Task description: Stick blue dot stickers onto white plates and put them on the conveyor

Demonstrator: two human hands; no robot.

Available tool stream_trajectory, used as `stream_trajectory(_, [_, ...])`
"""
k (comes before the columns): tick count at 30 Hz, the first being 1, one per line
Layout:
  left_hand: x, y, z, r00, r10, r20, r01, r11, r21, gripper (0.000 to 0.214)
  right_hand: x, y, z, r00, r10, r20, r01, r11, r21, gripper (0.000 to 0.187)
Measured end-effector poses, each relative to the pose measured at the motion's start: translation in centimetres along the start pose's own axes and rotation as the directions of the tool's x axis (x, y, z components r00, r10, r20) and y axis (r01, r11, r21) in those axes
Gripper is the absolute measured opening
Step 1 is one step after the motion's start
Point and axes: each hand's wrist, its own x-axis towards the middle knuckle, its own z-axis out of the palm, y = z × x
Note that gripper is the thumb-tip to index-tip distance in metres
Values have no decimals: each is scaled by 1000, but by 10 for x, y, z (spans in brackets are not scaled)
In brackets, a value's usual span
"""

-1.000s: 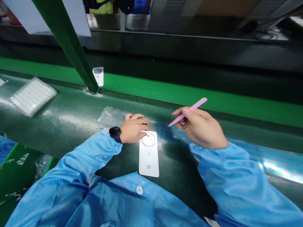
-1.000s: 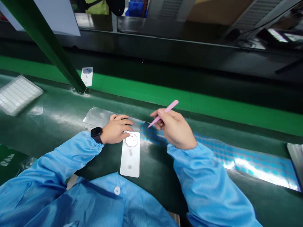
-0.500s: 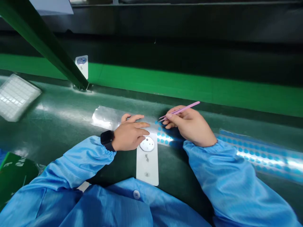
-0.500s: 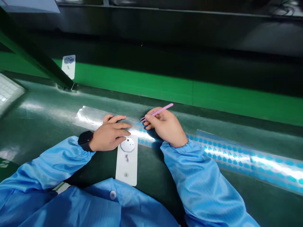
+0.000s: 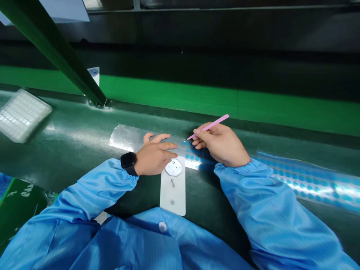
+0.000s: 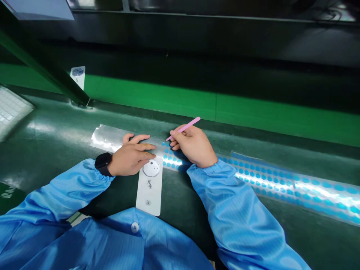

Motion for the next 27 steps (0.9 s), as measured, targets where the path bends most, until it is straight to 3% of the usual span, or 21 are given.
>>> stream_trajectory(5, [0,-1,0,1000,10,-9,-10,1000,10,27,0,0,3,1000,-11,-27,11,999,31,21])
stream_trajectory(10, [0,0,1,999,6,-54,-5,1000,30,29,-1,-3,0,999,-35,4,34,986,163,33])
stream_trajectory(16, [-1,4,3,997,5,-75,-3,1000,31,24,-34,-12,-8,995,-97,-10,97,965,244,34])
stream_trajectory(21, [-1,4,4,999,-11,-47,13,999,40,33,-71,8,4,998,-70,3,68,979,194,34])
stream_trajectory(27, [-5,7,1,999,-35,-33,37,996,76,47,-75,30,23,997,-78,-13,79,992,100,39])
